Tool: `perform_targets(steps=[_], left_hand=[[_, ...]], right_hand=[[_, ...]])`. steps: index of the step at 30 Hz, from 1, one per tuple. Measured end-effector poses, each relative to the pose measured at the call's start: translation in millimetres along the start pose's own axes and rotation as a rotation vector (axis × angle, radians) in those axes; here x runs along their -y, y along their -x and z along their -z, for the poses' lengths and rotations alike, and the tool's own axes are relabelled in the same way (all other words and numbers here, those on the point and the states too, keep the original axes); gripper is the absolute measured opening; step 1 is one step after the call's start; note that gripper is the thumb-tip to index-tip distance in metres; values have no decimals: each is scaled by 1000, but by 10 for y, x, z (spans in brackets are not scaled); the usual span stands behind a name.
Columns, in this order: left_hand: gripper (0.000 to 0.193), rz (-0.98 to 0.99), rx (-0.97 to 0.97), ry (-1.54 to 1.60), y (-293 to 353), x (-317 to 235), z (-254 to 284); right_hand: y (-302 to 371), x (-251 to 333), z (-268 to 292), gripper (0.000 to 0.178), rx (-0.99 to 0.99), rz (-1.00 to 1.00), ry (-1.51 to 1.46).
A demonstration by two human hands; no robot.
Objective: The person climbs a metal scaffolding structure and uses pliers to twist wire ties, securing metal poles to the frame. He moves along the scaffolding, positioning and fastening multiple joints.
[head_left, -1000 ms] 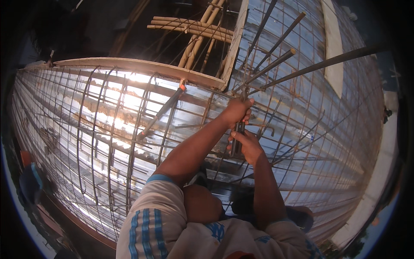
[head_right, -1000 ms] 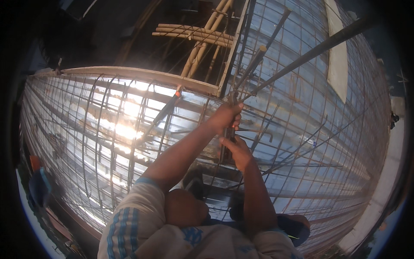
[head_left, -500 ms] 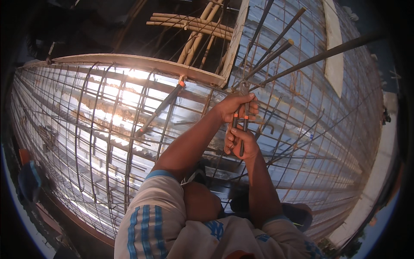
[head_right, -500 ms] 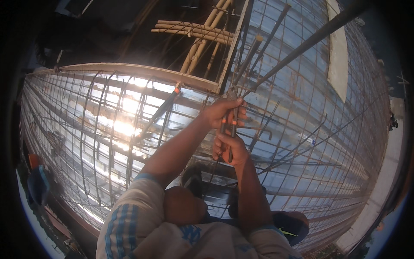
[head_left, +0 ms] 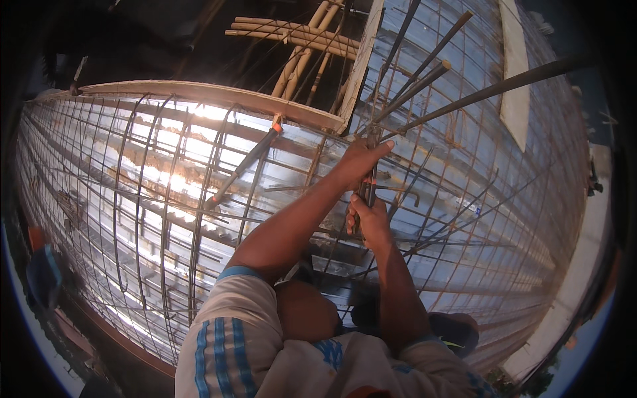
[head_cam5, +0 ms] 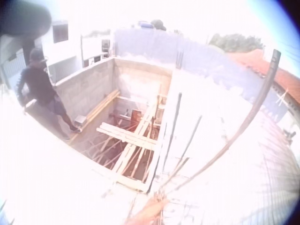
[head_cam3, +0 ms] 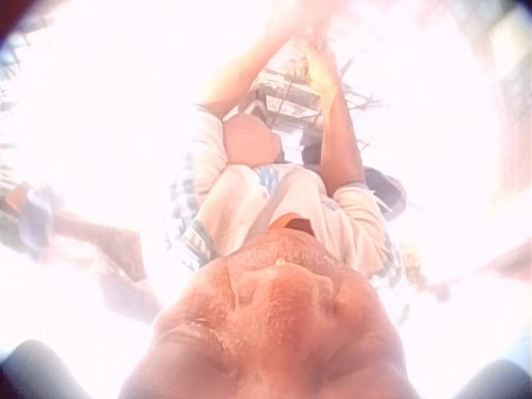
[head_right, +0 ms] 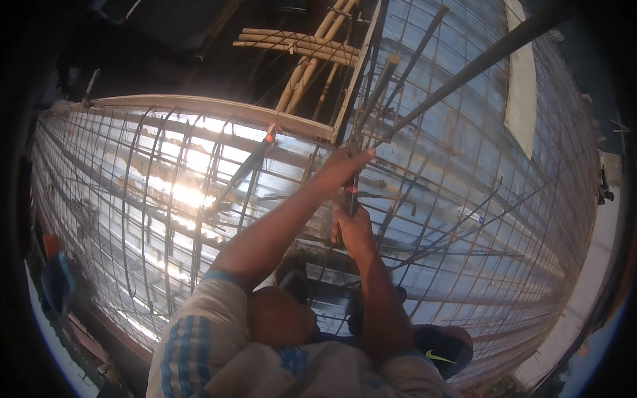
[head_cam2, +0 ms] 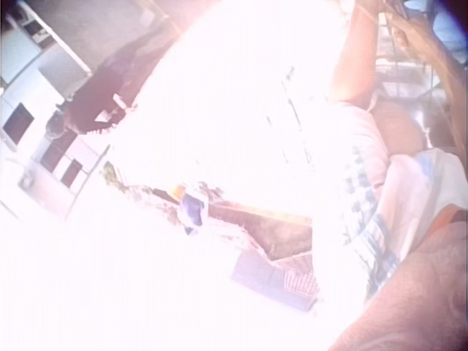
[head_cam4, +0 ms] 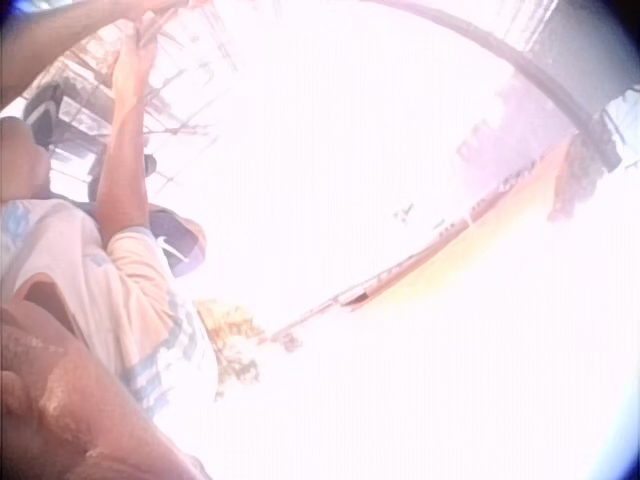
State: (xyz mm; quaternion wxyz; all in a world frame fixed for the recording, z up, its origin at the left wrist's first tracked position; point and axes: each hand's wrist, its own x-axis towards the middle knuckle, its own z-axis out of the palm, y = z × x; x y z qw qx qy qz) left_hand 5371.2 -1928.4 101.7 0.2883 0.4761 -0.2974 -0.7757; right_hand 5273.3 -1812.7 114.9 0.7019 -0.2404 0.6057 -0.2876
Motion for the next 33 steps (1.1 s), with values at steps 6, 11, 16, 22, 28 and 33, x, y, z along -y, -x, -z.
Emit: perform_targets(steps=[6,11,16,22,28,33], left_hand=[[25,73,355,689,29,69,29],[27,94,-49,314,37,22,-134],[25,-42,-246,-37,-9,73,-194],[30,75,127,551,139,20,-61],[38,-20,-243,-184,41,152,-231],[56,-28,-34,-666,197,-519,547]], right_hand=[[-59,-70,132,30,725,-136,-930],[127,45,85,31,243,-14,-214],[53,-133,61,32,88,42,-49],[43,-53,245,32,671,-182,-877],[19,-169,217,34,145,131,-76],[94,-477,624,35,165,149,-258]])
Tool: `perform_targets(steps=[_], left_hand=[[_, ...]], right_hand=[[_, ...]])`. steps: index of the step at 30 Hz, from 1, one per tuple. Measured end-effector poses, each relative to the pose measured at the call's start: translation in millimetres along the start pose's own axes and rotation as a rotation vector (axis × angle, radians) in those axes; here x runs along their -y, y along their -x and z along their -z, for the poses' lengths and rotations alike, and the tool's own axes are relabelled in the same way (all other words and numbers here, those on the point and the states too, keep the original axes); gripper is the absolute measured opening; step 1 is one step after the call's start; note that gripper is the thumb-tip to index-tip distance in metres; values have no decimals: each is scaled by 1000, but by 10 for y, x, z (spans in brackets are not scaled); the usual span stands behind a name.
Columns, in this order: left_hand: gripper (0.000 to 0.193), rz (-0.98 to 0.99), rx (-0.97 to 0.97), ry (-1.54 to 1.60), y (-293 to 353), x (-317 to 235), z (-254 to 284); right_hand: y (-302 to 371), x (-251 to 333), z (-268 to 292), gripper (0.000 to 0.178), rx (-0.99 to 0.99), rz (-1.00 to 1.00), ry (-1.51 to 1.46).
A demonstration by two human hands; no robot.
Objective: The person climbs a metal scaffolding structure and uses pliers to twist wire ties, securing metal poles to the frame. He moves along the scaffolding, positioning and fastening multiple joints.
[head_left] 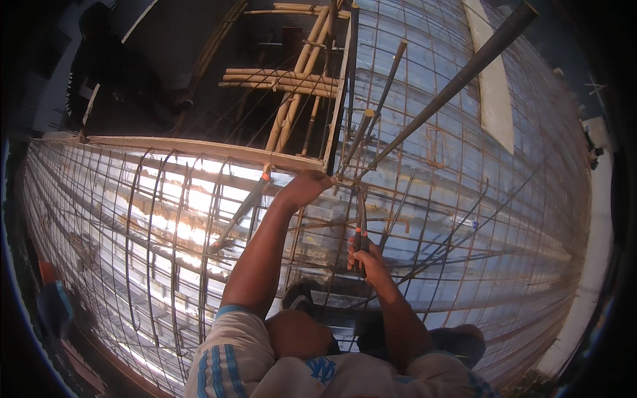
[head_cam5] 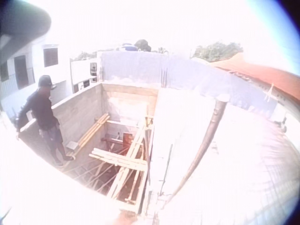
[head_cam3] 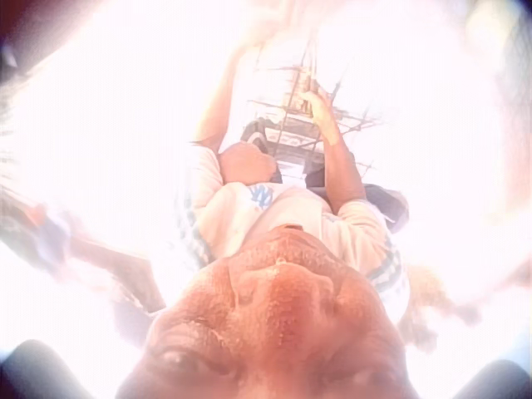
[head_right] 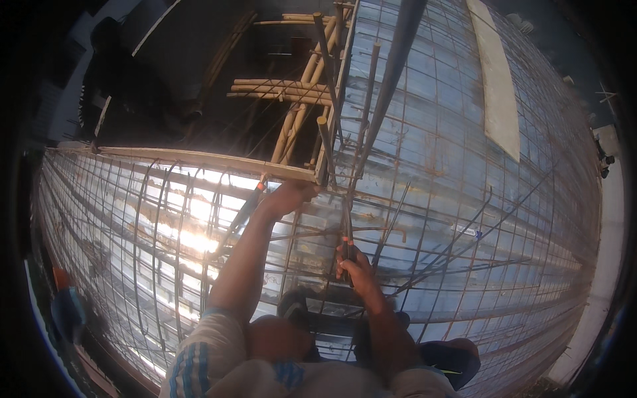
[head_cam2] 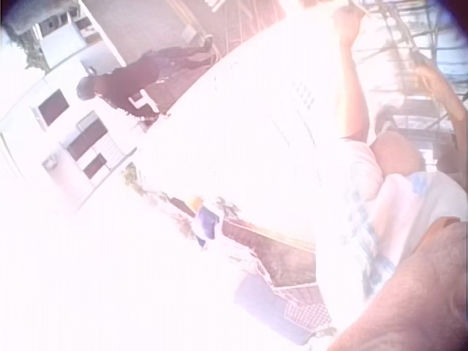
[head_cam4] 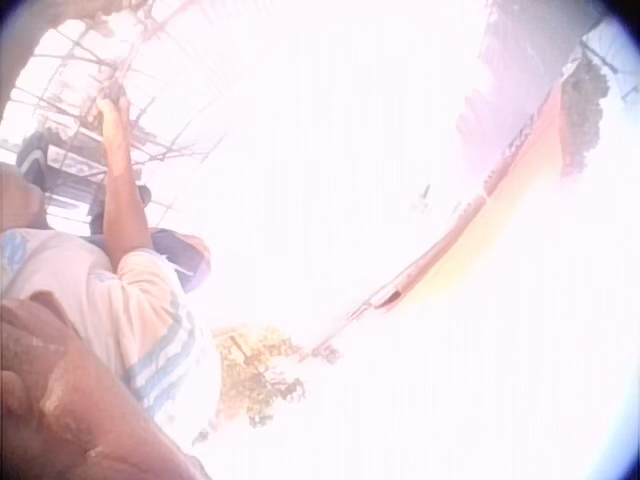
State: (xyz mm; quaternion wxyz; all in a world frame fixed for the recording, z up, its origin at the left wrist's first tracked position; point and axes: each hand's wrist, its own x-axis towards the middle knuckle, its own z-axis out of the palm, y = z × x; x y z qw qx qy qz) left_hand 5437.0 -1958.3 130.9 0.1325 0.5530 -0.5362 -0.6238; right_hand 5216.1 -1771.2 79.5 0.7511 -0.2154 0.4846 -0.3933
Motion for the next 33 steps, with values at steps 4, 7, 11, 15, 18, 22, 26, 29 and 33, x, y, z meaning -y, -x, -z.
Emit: perform_targets(steps=[4,7,11,15,18,22,26,29,33], left_hand=[[70,-341,-340,498,-230,-511,487],[80,-605,-424,435,-438,-1351,470],[86,-727,-229,471,-697,-1793,346],[86,-738,-163,391,-826,-1925,126],[84,-739,-191,289,-866,-1982,-52],[83,-672,-219,374,-824,-2042,-159],[82,-665,-216,309,-879,-2070,-411],[78,-607,-233,302,-840,-2034,-366],[76,-705,-390,148,-757,-2018,-308]], right_hand=[[93,-371,526,32,-320,-16,309],[233,-502,810,29,-532,31,379],[309,-510,1142,23,-712,78,387],[395,-586,1411,17,-762,130,370],[432,-702,1592,20,-814,47,376],[423,-827,1806,19,-820,37,526],[347,-875,1863,18,-772,-5,598],[294,-885,1869,16,-689,14,556],[240,-756,1706,17,-715,39,560]])
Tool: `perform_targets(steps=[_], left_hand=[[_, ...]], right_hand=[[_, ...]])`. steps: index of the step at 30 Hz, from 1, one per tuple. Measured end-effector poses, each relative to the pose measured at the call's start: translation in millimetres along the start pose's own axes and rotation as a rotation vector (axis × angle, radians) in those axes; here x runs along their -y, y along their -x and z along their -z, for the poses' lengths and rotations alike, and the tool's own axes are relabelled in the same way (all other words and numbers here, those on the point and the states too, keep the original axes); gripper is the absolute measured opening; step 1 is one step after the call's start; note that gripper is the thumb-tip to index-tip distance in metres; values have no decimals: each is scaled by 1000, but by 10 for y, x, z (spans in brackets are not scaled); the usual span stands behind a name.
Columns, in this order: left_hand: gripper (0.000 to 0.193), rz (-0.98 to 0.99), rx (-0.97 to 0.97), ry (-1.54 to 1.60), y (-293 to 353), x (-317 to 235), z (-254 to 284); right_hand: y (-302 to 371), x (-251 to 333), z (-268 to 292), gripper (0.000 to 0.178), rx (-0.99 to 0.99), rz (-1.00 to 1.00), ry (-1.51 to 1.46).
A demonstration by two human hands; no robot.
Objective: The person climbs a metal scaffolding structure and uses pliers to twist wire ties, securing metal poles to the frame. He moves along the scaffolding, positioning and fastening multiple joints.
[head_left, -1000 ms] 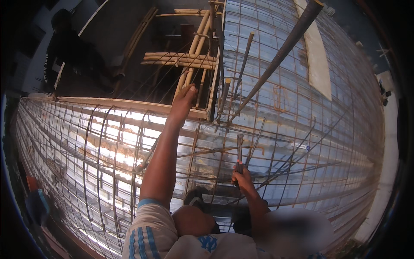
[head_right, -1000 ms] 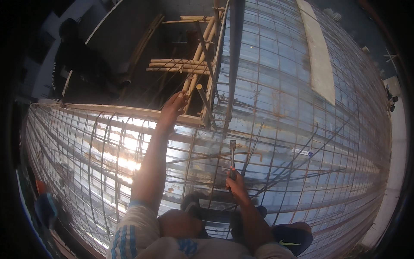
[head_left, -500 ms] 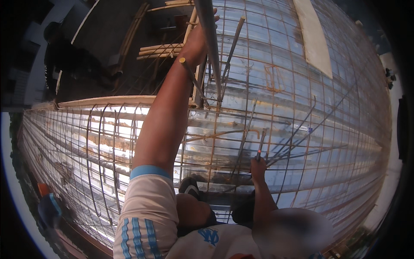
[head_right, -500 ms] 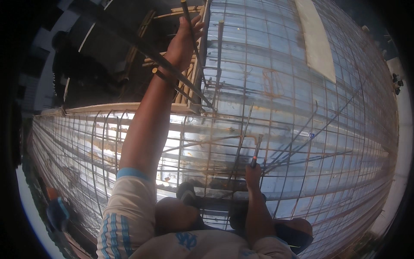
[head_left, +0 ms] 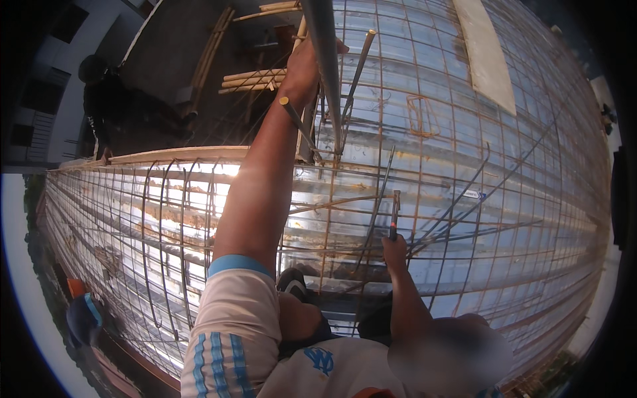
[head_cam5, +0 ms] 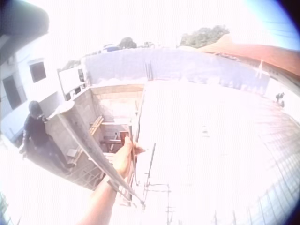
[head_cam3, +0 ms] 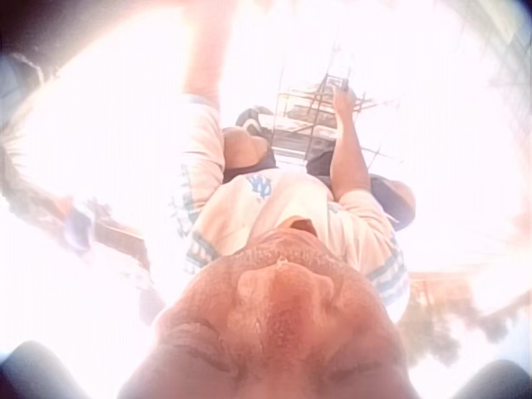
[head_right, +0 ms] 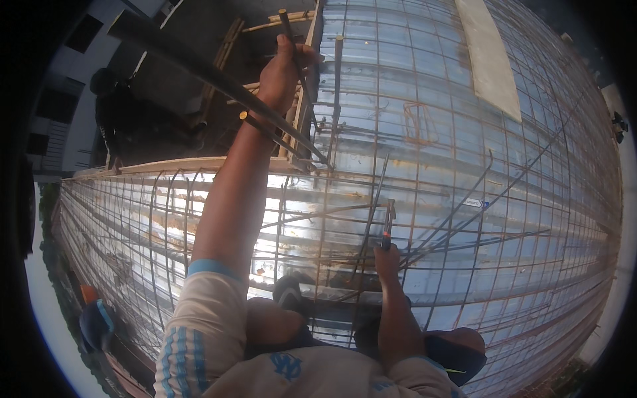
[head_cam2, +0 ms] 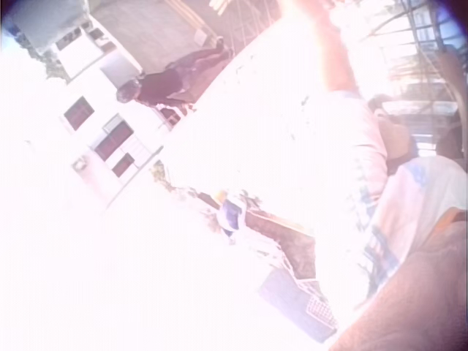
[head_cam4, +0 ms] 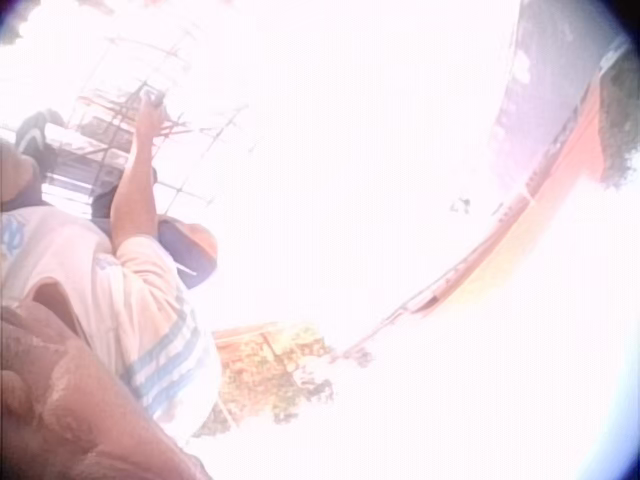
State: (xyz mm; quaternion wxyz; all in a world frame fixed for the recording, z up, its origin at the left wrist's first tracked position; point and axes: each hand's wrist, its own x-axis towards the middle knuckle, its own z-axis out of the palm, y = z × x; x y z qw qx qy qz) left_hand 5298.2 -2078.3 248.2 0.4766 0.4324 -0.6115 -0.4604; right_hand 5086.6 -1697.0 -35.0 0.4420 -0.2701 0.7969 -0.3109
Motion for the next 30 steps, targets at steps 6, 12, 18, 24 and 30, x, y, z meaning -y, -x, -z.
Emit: perform_targets(steps=[6,12,18,24,30], left_hand=[[65,73,-311,350,-162,93,163],[76,88,-444,217,-171,165,147],[72,101,-236,106,-43,232,359],[51,98,-161,328,121,186,505],[37,67,-71,173,87,171,413]], right_hand=[[-120,-125,5,31,-221,83,274],[-51,10,4,47,-393,-31,442],[16,112,-36,58,-338,-1,508],[-28,69,13,67,-252,62,740],[2,122,2,69,-226,24,766]])
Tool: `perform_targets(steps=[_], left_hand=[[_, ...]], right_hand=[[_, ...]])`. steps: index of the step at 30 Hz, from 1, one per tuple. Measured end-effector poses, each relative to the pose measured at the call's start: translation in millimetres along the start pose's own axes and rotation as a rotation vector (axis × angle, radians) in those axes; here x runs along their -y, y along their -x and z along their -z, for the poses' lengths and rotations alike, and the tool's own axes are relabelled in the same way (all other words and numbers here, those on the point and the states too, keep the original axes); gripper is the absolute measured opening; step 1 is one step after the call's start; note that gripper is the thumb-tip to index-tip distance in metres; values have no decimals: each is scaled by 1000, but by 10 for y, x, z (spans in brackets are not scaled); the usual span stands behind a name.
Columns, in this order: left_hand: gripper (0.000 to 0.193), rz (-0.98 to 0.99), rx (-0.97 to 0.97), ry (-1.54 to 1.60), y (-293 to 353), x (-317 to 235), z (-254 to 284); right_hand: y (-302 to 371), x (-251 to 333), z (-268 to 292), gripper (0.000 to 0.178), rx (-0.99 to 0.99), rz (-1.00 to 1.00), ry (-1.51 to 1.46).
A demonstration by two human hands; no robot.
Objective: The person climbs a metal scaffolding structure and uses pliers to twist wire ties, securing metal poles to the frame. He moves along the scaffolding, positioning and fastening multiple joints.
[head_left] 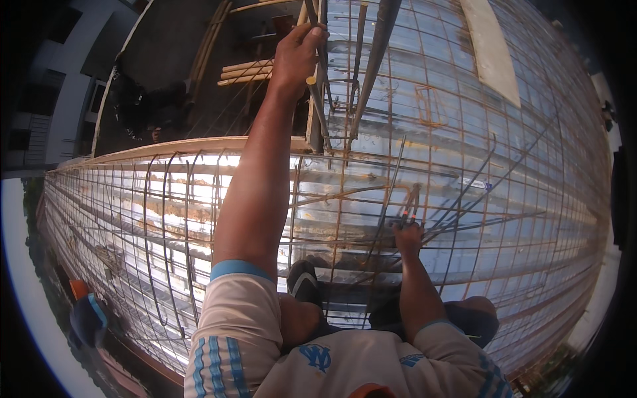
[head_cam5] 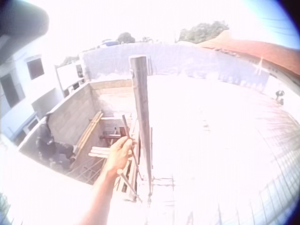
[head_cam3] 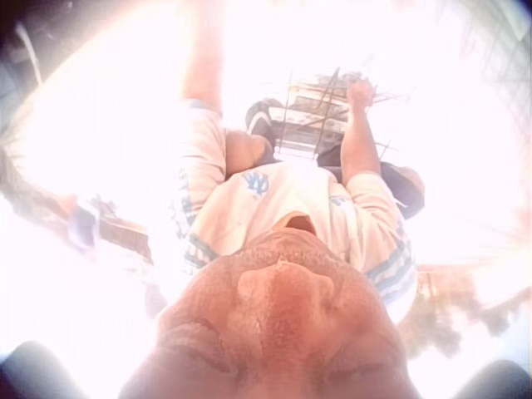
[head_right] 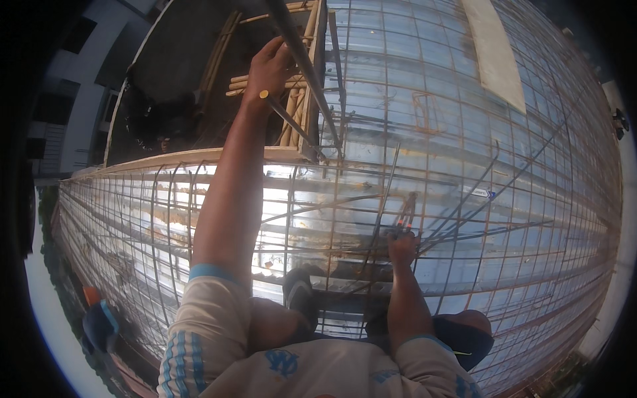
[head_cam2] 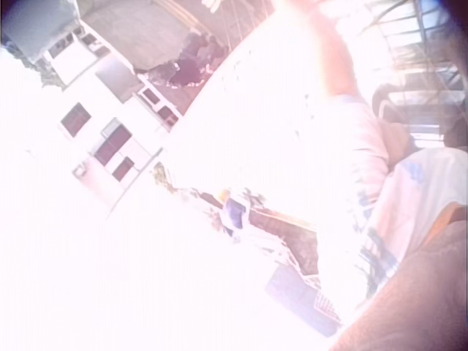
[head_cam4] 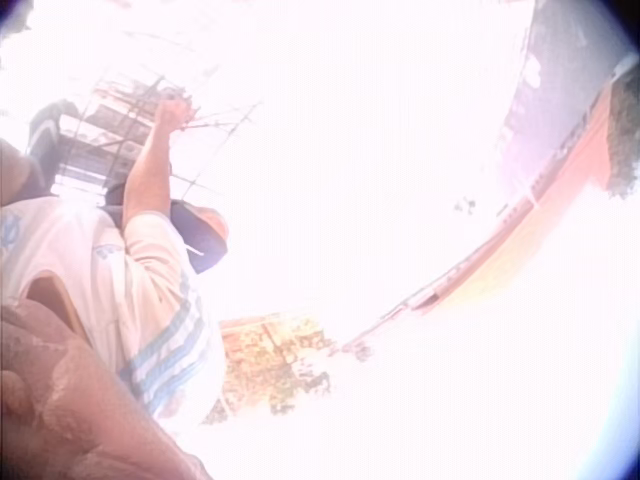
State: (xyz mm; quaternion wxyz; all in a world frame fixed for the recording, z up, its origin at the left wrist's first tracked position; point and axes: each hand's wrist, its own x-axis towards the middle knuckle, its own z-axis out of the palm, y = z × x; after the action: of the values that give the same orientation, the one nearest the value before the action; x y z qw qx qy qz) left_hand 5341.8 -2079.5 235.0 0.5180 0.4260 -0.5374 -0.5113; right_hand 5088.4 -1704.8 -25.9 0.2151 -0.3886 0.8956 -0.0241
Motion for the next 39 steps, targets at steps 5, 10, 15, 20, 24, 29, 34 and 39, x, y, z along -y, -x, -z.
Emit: perform_targets(steps=[5,10,15,20,24,29,34,39], left_hand=[[32,7,-78,-80,-13,-19,-33],[32,-60,-107,-96,-32,16,-30],[33,-56,-123,-124,-7,10,-56],[37,-12,-125,-139,4,58,45],[41,-24,-136,-136,-20,78,46],[41,-34,-95,-90,115,0,149],[36,183,0,-192,585,-240,522],[37,270,493,-143,1511,-1074,509]], right_hand=[[-49,-177,-107,46,-105,256,-6],[-145,-383,-306,32,-224,207,-286],[-392,-650,-389,25,-310,196,-185],[-648,-208,50,21,76,-613,-1120],[-529,84,547,15,24,-725,-1380],[-551,-68,707,16,94,-777,-1317],[-660,46,1277,20,262,-351,-1429],[-695,493,2093,21,282,-119,-996]])
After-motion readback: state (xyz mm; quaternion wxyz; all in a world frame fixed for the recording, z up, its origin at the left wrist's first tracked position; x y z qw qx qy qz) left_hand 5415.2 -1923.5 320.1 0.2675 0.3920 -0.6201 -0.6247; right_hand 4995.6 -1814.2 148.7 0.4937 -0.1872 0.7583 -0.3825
